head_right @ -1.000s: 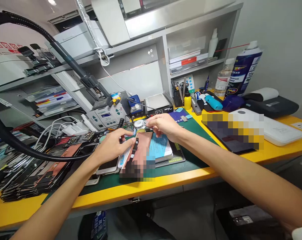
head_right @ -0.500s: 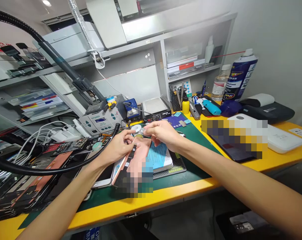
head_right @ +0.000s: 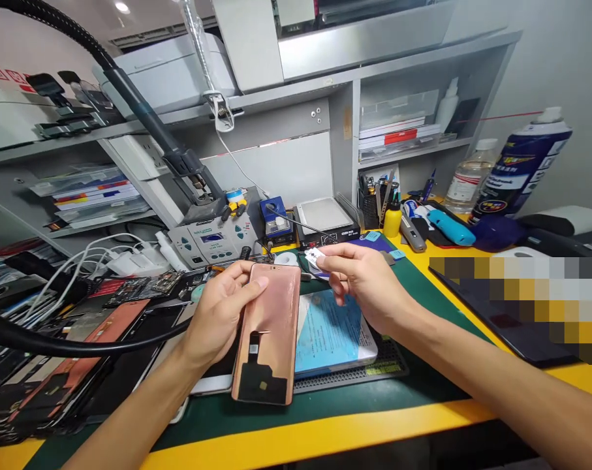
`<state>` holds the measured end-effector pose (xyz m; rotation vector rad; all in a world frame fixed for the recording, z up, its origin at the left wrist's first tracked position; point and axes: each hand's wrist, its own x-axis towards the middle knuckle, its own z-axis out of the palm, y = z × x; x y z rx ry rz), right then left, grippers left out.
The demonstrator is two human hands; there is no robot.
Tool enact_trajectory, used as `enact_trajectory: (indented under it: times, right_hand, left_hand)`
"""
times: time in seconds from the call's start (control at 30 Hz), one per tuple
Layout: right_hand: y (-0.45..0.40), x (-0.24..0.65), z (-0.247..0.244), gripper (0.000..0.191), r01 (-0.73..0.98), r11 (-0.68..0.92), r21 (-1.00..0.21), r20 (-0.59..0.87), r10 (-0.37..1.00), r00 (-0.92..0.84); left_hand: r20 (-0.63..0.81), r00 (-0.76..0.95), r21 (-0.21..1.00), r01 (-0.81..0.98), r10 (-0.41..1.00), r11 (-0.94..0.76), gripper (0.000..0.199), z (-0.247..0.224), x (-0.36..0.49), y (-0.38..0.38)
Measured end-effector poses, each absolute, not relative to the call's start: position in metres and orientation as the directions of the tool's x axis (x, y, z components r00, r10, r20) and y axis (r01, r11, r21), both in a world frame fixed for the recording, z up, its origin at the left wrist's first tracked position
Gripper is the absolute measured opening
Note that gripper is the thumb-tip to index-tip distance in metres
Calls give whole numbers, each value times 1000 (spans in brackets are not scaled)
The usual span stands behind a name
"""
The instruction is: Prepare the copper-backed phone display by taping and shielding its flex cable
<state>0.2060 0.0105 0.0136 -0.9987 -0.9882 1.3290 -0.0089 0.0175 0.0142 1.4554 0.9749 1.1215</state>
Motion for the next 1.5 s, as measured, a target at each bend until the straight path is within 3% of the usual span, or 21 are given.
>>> enact_trajectory:
  times: [0.13,0.23,0.4,0.67,0.83,1.27,1.5]
  right_hand:
    - [4,207,22,29,-326,-46,-944,-26,997,-67]
    - [-1,206,29,15,-300,-79,-951,-41,991,-131]
    - [-6,205,29,21,-286,-93,-954,-45,984,-171]
    - [-12,204,19,20,-73,84,-994,96,979,-181]
    - [-20,197,19,23,99,123,-987,102,975,-196]
    - [-26,197,23,22,249,261,-932,190,942,-277]
    - [-28,197,22,20,235,269,-934,190,931,-310]
  left_hand:
    - [141,248,990,-62,958,-129,15,13,-10,10]
    - [137,251,990,-79,958,-121,15,15,-8,2]
    - [137,240,990,-39,961,-132,18,17,-5,-6]
    - [104,206,992,44,973,-115,28,11,-5,-8]
    - [95,200,991,76,975,-112,31,10,-4,-8]
    - [68,208,992,91,976,-88,31,9,-5,-7]
    - [62,225,995,65,973,-78,34,11,-2,-8]
